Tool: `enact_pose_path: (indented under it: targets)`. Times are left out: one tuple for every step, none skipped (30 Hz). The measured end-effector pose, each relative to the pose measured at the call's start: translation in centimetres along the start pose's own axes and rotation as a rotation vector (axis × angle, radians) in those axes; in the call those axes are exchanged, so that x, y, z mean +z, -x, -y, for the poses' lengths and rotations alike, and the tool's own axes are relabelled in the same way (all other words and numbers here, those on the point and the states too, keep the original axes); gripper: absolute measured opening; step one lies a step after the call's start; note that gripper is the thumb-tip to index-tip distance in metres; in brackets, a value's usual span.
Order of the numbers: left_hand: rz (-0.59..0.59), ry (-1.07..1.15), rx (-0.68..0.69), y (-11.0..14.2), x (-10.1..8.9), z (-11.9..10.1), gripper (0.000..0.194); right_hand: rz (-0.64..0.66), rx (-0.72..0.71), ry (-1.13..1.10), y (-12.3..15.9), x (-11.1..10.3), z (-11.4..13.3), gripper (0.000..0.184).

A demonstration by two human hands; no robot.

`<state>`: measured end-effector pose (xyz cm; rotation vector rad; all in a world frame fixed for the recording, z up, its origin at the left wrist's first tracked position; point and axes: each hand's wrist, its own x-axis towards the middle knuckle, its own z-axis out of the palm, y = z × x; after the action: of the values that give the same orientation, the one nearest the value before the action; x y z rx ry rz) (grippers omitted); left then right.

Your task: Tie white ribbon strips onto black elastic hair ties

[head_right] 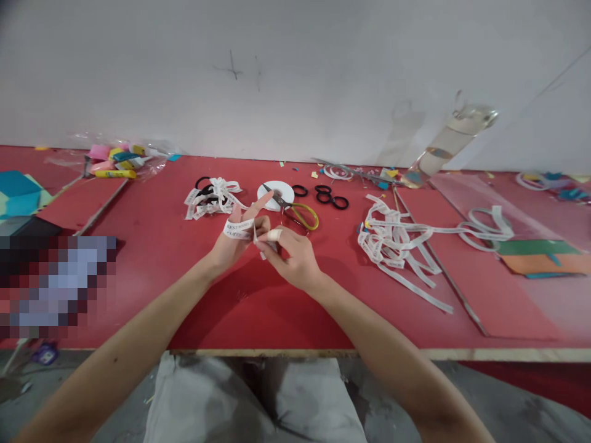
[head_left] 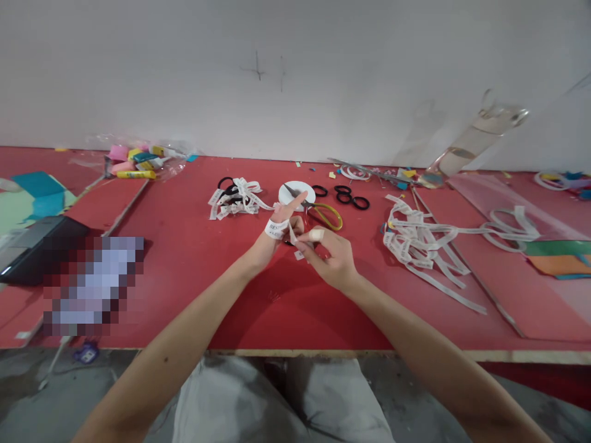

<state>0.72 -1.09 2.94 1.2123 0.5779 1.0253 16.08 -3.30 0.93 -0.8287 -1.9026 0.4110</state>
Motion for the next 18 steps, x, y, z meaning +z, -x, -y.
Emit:
enact_pose_path:
  targets:
    - [-0.001, -0.008, 0.012, 0.0, 0.2, 0.1, 0.073, 0.02, -0.045, 0.019, 0.1, 0.1, 0.0, 0.009]
    - [0.003, -0.014, 0.025, 0.0, 0.4, 0.2, 0.074, 0.035, -0.08, 0.041, 0.1, 0.3, 0.0, 0.009]
    - [0.008, -0.02, 0.038, 0.0, 0.5, 0.4, 0.074, 0.045, -0.105, 0.067, 0.2, 0.4, 0.0, 0.01]
    - [0.011, -0.024, 0.054, 0.0, 0.5, 0.5, 0.072, 0.051, -0.123, 0.097, 0.2, 0.6, 0.0, 0.011]
    - [0.008, -0.026, 0.071, 0.0, 0.6, 0.7, 0.07, 0.057, -0.142, 0.131, 0.2, 0.7, 0.0, 0.013]
    - [-0.001, -0.027, 0.085, 0.0, 0.5, 0.9, 0.067, 0.064, -0.163, 0.165, 0.3, 0.8, -0.1, 0.014]
    - [-0.018, -0.025, 0.098, -0.1, 0.5, 1.1, 0.063, 0.073, -0.185, 0.199, 0.3, 0.9, -0.1, 0.016]
    - [-0.038, -0.022, 0.108, -0.1, 0.5, 1.2, 0.06, 0.083, -0.207, 0.233, 0.4, 1.0, -0.1, 0.017]
    - [-0.057, -0.02, 0.113, -0.2, 0.5, 1.4, 0.057, 0.094, -0.231, 0.271, 0.4, 1.1, -0.1, 0.018]
    - [-0.075, -0.015, 0.118, -0.2, 0.5, 1.5, 0.054, 0.105, -0.252, 0.315, 0.5, 1.1, 0.0, 0.019]
    - [-0.089, -0.009, 0.124, -0.3, 0.5, 1.6, 0.051, 0.115, -0.269, 0.363, 0.6, 1.1, 0.1, 0.02]
    - [-0.101, 0.0, 0.13, -0.4, 0.5, 1.6, 0.05, 0.125, -0.285, 0.413, 0.7, 1.1, 0.2, 0.021]
    - [-0.109, 0.012, 0.134, -0.4, 0.6, 1.5, 0.049, 0.136, -0.301, 0.464, 0.8, 1.2, 0.3, 0.021]
    - [-0.113, 0.028, 0.136, -0.4, 0.7, 1.4, 0.05, 0.144, -0.319, 0.511, 0.9, 1.2, 0.5, 0.022]
    - [-0.115, 0.048, 0.132, -0.4, 0.8, 1.2, 0.05, 0.146, -0.334, 0.551, 1.0, 1.2, 0.7, 0.023]
    - [-0.113, 0.069, 0.124, -0.4, 0.9, 1.0, 0.05, 0.143, -0.348, 0.584, 1.0, 1.3, 0.8, 0.024]
    - [-0.113, 0.087, 0.112, -0.4, 1.0, 0.7, 0.049, 0.14, -0.362, 0.606, 1.1, 1.4, 0.9, 0.026]
    - [-0.116, 0.103, 0.102, -0.4, 1.0, 0.6, 0.048, 0.139, -0.371, 0.613, 1.1, 1.5, 1.1, 0.028]
